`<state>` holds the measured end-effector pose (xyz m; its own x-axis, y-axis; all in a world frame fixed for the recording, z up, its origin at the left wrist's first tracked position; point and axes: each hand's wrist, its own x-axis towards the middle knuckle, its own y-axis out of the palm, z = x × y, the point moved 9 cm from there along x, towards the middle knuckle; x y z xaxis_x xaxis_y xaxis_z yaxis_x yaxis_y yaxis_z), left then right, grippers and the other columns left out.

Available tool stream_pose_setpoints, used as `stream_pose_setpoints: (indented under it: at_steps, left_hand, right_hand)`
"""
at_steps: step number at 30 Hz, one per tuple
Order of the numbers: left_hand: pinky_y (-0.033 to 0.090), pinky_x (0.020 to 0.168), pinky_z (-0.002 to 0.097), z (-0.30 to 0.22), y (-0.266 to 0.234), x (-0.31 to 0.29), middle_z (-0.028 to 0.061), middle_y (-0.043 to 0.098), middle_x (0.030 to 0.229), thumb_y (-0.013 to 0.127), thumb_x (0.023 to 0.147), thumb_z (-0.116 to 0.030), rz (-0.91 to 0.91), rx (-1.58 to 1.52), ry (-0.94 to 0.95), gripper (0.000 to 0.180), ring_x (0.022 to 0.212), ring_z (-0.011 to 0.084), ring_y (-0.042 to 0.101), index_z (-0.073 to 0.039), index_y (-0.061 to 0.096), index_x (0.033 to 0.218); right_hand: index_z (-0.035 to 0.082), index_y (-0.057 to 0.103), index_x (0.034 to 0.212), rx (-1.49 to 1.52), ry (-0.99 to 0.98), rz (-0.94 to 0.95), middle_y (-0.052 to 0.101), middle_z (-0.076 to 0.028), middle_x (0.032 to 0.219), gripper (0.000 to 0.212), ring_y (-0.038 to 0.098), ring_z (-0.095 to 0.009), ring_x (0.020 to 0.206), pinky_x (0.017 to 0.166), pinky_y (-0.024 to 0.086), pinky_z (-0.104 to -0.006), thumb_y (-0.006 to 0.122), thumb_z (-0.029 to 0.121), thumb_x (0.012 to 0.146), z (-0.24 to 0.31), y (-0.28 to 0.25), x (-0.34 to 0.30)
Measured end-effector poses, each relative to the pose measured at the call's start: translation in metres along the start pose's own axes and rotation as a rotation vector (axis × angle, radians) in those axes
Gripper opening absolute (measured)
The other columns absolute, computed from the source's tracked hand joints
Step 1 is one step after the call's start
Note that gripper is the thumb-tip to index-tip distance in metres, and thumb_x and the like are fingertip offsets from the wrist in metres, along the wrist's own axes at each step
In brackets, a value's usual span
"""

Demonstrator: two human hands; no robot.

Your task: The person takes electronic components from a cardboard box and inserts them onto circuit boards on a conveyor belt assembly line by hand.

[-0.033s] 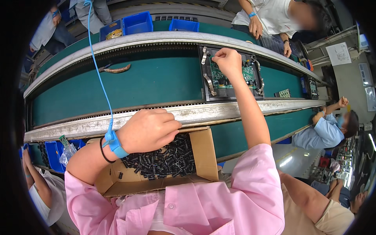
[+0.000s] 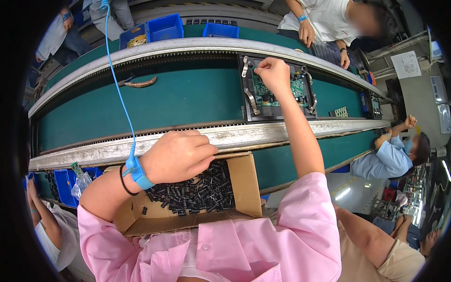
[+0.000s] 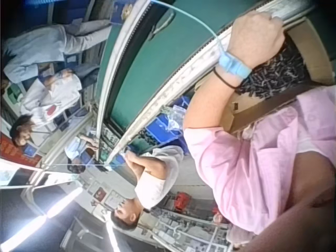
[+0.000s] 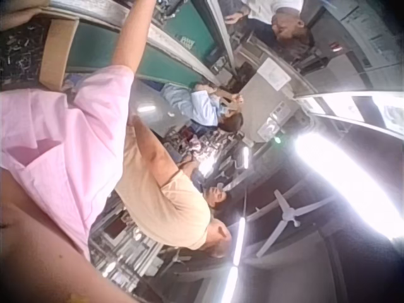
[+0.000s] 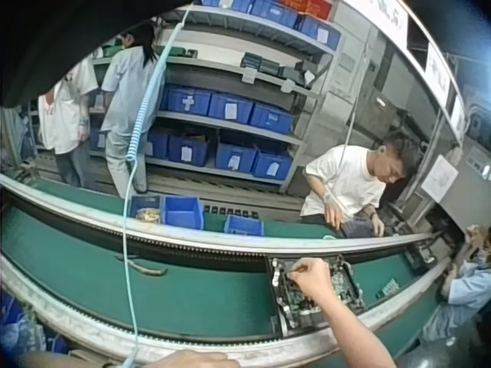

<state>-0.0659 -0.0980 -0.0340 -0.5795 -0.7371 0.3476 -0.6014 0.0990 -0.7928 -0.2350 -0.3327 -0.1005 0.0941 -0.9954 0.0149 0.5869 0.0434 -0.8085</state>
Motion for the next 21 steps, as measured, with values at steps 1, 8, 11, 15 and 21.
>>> stream_pose_setpoints:
  at_steps: [1,8,11,15,21]
  left_hand:
    - [0.050,0.060,0.0340,0.000,0.000,0.000,0.0083,0.061,0.075,0.059,0.082,-0.015,0.000,0.001,-0.001,0.010,0.068,0.0259,0.060,-0.006,0.059,0.076]
    - [0.050,0.061,0.0344,0.000,0.000,-0.001,0.0084,0.061,0.076,0.059,0.082,-0.015,0.006,-0.004,-0.007,0.010,0.068,0.0264,0.060,-0.007,0.059,0.077]
    - [0.050,0.062,0.0345,0.001,0.001,-0.002,0.0085,0.061,0.076,0.059,0.083,-0.016,0.009,-0.005,-0.018,0.011,0.068,0.0265,0.060,-0.007,0.060,0.077]
    - [0.050,0.062,0.0346,0.003,0.002,-0.003,0.0085,0.061,0.076,0.058,0.083,-0.016,0.014,-0.004,-0.027,0.012,0.069,0.0265,0.060,-0.007,0.060,0.076]
    - [0.050,0.062,0.0346,0.003,0.002,-0.004,0.0085,0.061,0.076,0.058,0.084,-0.017,0.017,0.001,-0.022,0.013,0.069,0.0265,0.061,-0.007,0.060,0.076]
  right_hand:
    - [0.002,0.071,0.076,-0.009,-0.002,0.004,0.063,-0.003,0.063,0.008,0.054,-0.015,0.055,0.056,0.045,-0.0277,0.071,0.008,0.071,0.000,0.000,0.000]
    - [0.004,0.072,0.076,-0.136,-0.045,0.012,0.063,-0.005,0.063,0.010,0.055,-0.018,0.057,0.058,0.046,-0.0298,0.068,0.013,0.073,-0.002,-0.001,0.007]
    - [0.004,0.072,0.076,-0.151,-0.075,0.026,0.063,-0.005,0.063,0.011,0.055,-0.019,0.057,0.059,0.047,-0.0302,0.067,0.013,0.073,-0.001,-0.001,0.011]
    - [0.004,0.072,0.077,-0.166,-0.099,0.050,0.063,-0.006,0.063,0.012,0.055,-0.019,0.057,0.060,0.047,-0.0304,0.065,0.014,0.073,0.002,-0.001,0.013]
    - [0.002,0.072,0.079,-0.154,-0.110,0.136,0.063,-0.005,0.065,0.012,0.055,-0.020,0.058,0.060,0.047,-0.0299,0.066,0.009,0.071,-0.001,0.002,0.019]
